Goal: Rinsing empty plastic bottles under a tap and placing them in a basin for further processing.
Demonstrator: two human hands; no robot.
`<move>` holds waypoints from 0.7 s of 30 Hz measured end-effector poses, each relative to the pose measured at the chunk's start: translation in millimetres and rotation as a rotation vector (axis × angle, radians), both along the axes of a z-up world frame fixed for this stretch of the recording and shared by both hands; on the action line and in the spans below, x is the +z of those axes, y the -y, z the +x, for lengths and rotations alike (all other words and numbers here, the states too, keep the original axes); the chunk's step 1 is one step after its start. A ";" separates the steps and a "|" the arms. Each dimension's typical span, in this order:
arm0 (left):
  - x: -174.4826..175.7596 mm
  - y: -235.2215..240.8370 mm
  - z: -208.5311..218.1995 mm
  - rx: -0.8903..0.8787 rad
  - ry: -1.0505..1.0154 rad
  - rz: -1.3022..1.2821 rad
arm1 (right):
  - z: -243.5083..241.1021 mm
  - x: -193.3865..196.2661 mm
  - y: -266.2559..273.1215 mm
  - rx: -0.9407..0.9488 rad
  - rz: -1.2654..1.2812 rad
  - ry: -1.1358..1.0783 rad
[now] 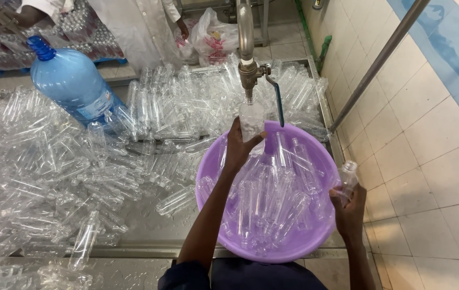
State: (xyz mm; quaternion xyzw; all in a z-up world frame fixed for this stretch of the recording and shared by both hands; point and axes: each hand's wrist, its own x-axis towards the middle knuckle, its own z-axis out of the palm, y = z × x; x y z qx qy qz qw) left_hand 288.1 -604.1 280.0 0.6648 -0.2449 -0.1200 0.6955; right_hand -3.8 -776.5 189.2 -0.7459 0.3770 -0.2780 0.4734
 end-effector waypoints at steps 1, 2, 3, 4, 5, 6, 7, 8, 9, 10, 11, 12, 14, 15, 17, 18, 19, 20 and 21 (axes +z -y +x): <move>-0.1 -0.1 -0.6 -0.001 0.000 0.001 | 2.0 10.9 -1.5 -0.001 0.001 0.000; 0.3 -0.4 -0.4 0.004 0.004 0.001 | 5.3 21.8 -2.7 0.050 -0.070 0.033; 0.6 -0.8 -0.2 0.009 0.007 0.002 | 8.5 32.7 -3.9 0.102 -0.140 0.066; -2.9 -2.4 1.0 0.010 0.009 0.001 | 12.6 32.9 -0.6 0.102 -0.141 0.069; -6.5 -4.0 2.1 -0.025 0.007 -0.085 | 16.7 33.0 2.6 0.144 -0.262 0.105; -10.5 -6.0 2.3 -0.062 0.003 -0.169 | 19.5 33.0 5.1 0.186 -0.381 0.138; -11.5 -6.0 3.9 -0.063 0.004 -0.168 | 25.1 41.7 4.3 0.185 -0.380 0.139; -13.1 -5.7 5.2 -0.062 0.005 -0.159 | 30.1 50.2 3.5 0.229 -0.421 0.127; -14.6 -5.4 6.5 -0.061 0.006 -0.150 | 35.2 58.6 2.7 0.272 -0.461 0.116; -14.7 -5.1 6.6 -0.063 0.006 -0.151 | 44.9 64.4 3.7 0.271 -0.461 0.115; -14.6 -5.0 6.8 -0.068 -0.003 -0.154 | 54.6 70.3 4.5 0.303 -0.551 0.137; -14.3 -5.0 8.3 -0.071 -0.010 -0.157 | 66.0 76.2 5.8 0.336 -0.642 0.161; -20.2 -5.7 16.1 -0.068 0.012 -0.146 | 78.4 93.7 6.1 0.359 -0.694 0.148; -23.3 -6.8 19.7 -0.065 0.032 -0.134 | 84.6 102.4 5.8 0.381 -0.744 0.134; -24.3 1.3 21.6 -0.070 0.033 -0.128 | 95.8 106.4 11.6 0.377 -0.746 0.134; -25.4 5.8 21.6 -0.077 0.031 -0.125 | 100.8 108.7 15.3 0.373 -0.751 0.129; -22.9 6.7 21.1 -0.071 0.030 -0.127 | 103.1 113.2 13.8 0.379 -0.752 0.130; -19.6 8.4 21.8 -0.072 0.077 -0.097 | 106.3 118.1 12.8 0.373 -0.756 0.128; -16.3 10.2 22.4 -0.072 0.124 -0.066 | 109.4 123.0 12.1 0.368 -0.760 0.127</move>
